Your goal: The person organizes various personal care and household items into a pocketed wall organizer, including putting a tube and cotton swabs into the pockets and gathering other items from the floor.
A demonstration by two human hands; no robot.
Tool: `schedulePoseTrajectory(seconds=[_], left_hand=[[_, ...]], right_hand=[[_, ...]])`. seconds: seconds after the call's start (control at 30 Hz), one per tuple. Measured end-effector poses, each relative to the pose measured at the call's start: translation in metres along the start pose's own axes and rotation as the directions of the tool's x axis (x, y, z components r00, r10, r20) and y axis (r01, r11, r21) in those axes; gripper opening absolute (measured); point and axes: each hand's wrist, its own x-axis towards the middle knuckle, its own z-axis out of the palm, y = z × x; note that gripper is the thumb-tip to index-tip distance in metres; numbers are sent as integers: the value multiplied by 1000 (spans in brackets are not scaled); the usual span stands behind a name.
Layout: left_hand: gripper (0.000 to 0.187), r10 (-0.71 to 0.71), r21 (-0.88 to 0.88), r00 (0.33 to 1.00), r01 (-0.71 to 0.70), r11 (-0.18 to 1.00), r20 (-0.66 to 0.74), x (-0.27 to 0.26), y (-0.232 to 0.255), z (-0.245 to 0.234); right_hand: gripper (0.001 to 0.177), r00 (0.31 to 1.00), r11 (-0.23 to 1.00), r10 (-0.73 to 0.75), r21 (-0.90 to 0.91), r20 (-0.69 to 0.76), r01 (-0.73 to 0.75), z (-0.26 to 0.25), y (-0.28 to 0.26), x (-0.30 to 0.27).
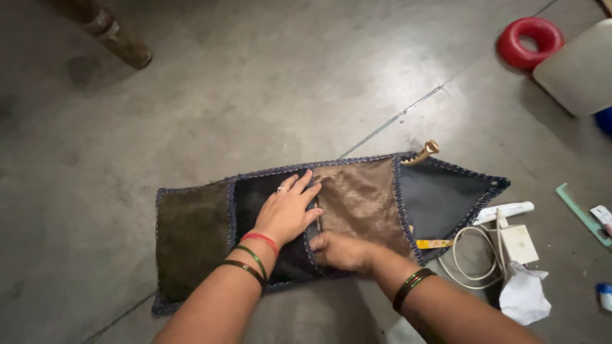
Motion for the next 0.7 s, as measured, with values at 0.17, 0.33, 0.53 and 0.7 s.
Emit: schedulePoseTrajectory(seconds=[0.17,0.33,0.53,0.7], left_hand=[[58,16,51,999,-18,999,46,4,-5,-8],[60,22,96,997,-29,995,72,5,-3,-15],[57,20,64,995,-26,998,94,6,-5,-17],[59,6,89,992,-17,996,125,5,-5,-19]], right_hand=[[10,998,854,-53,-516,35,64,-3,8,15],[20,961,987,-135,-116,-242,110,9,1,17],[62,956,760,271,635,-112,-141,19,-42,-16],[105,943,938,328,140,-57,-318,19,-59,-22]])
